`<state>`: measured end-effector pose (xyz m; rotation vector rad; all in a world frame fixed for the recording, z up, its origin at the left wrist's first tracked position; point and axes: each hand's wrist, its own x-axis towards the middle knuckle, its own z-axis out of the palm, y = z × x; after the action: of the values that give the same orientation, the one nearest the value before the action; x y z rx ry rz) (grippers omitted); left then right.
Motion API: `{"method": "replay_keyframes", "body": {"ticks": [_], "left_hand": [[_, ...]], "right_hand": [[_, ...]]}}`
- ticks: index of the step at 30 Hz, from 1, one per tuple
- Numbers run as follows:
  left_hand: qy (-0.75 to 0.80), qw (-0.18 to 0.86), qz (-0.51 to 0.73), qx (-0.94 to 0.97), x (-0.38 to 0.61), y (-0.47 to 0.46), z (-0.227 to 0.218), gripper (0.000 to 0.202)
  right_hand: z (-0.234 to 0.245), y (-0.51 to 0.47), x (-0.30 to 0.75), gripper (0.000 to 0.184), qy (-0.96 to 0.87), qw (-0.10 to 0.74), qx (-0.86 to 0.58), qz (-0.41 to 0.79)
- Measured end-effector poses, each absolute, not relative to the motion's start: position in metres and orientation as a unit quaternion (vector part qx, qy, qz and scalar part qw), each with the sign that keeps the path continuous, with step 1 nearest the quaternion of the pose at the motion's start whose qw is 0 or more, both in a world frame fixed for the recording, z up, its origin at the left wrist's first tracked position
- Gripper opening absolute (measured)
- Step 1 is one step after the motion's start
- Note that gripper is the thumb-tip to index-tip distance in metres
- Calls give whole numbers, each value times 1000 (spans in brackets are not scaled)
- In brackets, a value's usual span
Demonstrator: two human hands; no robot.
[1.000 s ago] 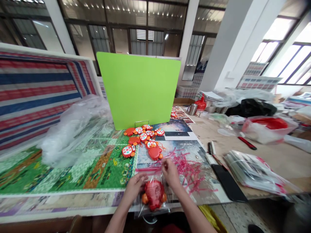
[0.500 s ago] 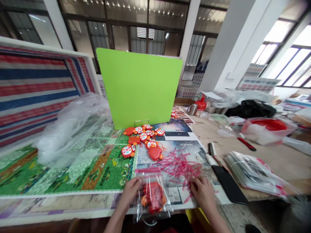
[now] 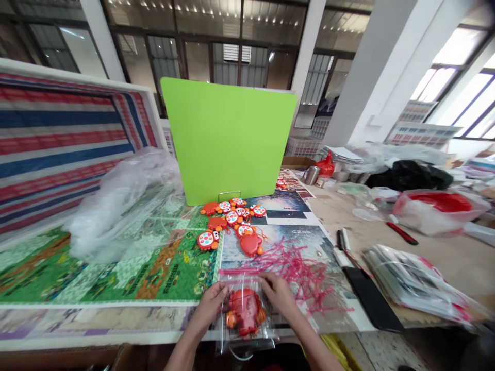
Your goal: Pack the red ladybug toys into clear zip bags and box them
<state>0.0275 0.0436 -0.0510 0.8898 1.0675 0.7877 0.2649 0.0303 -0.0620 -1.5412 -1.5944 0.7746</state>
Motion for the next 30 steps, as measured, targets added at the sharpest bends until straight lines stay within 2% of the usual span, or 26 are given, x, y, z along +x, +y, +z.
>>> {"method": "replay_keyframes", "body": {"ticks": [3, 8, 12, 15, 20, 23, 26, 30], "left_hand": [[479, 693, 358, 402, 26, 42, -52, 56], [481, 690, 366, 397, 25, 44, -57, 60], [479, 720, 367, 344, 23, 44, -56, 72], [464, 738, 360, 332, 22, 43, -52, 68], [474, 732, 371, 320, 25, 42, -45, 35], [468, 736, 384, 303, 27, 41, -41, 27], [455, 742, 387, 302, 27, 40, -36, 29], [470, 725, 383, 327, 26, 39, -38, 45]], "right_hand": [[-69, 37, 241, 28, -603, 404, -567, 390], [-74, 44, 247, 27, -546, 413, -567, 458], [-68, 41, 264, 35, -468, 447, -557, 521], [-64, 37, 270, 38, -420, 472, -535, 562], [-68, 37, 270, 18, -396, 473, -543, 570], [-71, 39, 270, 10, -406, 472, -538, 569], [-73, 40, 268, 11, -422, 470, -531, 565], [-72, 42, 263, 20, -415, 472, -556, 544]]}}
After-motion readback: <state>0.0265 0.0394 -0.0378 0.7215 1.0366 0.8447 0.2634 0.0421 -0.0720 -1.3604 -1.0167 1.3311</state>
